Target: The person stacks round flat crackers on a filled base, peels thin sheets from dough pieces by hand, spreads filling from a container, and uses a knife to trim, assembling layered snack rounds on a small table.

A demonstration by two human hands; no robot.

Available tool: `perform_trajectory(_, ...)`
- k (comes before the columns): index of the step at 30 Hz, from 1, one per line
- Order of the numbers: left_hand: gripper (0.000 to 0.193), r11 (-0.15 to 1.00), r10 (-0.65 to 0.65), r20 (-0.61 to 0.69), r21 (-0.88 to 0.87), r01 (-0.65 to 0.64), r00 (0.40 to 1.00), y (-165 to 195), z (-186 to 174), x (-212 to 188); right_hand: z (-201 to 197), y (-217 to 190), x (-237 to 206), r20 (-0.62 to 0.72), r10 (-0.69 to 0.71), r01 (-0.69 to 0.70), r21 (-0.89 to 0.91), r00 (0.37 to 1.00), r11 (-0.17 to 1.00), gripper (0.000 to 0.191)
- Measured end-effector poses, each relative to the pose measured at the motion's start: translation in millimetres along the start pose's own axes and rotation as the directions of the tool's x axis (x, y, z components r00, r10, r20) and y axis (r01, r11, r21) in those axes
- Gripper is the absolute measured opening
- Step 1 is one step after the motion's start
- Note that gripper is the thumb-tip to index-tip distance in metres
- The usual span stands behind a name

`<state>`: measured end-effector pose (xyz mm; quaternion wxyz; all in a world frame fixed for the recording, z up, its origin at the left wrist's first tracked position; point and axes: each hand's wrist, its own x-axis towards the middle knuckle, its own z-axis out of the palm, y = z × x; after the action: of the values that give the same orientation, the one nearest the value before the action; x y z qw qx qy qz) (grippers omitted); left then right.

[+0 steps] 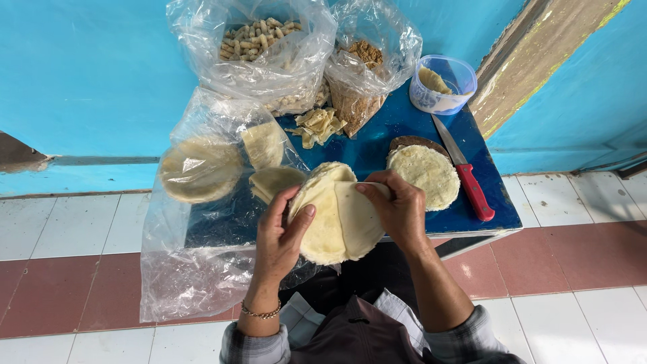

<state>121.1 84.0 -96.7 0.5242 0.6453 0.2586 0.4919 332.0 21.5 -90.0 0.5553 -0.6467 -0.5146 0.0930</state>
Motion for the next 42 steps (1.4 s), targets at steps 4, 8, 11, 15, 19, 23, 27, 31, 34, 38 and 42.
perform_trajectory(4, 0.036, 0.989, -0.042, 0.009, -0.138, 0.043, 0.999, -9, -11, -2, -13, 10, 5, 0.026, 0.046, -0.047, 0.015, 0.999, 0.999, 0.017)
perform_trajectory(8, 0.037, 0.972, -0.111, -0.013, -0.208, 0.106, 0.994, -18, -23, -2, -27, 28, 11, 0.027, 0.108, -0.109, 0.037, 0.994, 0.993, 0.019)
perform_trajectory(11, 0.037, 0.948, -0.074, -0.014, -0.312, 0.066, 0.997, -25, -30, 0, -39, 41, 15, 0.044, 0.169, -0.172, 0.103, 0.985, 0.980, 0.022)
perform_trajectory(15, 0.037, 0.934, -0.074, -0.065, -0.354, 0.046, 0.995, -33, -39, 0, -54, 51, 19, 0.156, 0.259, -0.300, 0.382, 0.953, 0.874, 0.017)
perform_trajectory(19, 0.038, 0.881, -0.153, -0.092, -0.463, 0.094, 0.984, -39, -41, 1, -78, 52, 32, 0.259, 0.337, -0.425, 0.530, 0.905, 0.734, 0.015)
perform_trajectory(23, 0.038, 0.857, -0.186, -0.063, -0.498, 0.130, 0.981, -44, -41, 2, -108, 52, 48, 0.281, 0.328, -0.427, 0.469, 0.902, 0.773, 0.012)
perform_trajectory(27, 0.036, 0.835, -0.246, -0.048, -0.518, 0.186, 0.968, -48, -43, 3, -150, 54, 80, 0.204, 0.266, -0.323, 0.350, 0.942, 0.879, 0.009)
perform_trajectory(31, 0.036, 0.838, -0.267, -0.051, -0.506, 0.206, 0.962, -50, -45, 2, -175, 62, 128, 0.113, 0.170, -0.172, 0.009, 0.979, 0.985, 0.012)
perform_trajectory(34, 0.035, 0.837, -0.265, -0.059, -0.510, 0.199, 0.963, -51, -44, 2, -158, 74, 135, 0.157, -0.179, 0.214, -0.250, 0.971, 0.944, 0.012)
perform_trajectory(38, 0.035, 0.838, -0.278, -0.071, -0.506, 0.206, 0.958, -50, -44, 1, -100, 88, 100, 0.408, -0.378, 0.552, -0.526, 0.831, 0.647, 0.010)
perform_trajectory(42, 0.036, 0.841, -0.285, -0.073, -0.498, 0.213, 0.956, -48, -45, 0, -75, 91, 56, 0.462, -0.277, 0.532, -0.630, 0.842, 0.565, 0.018)
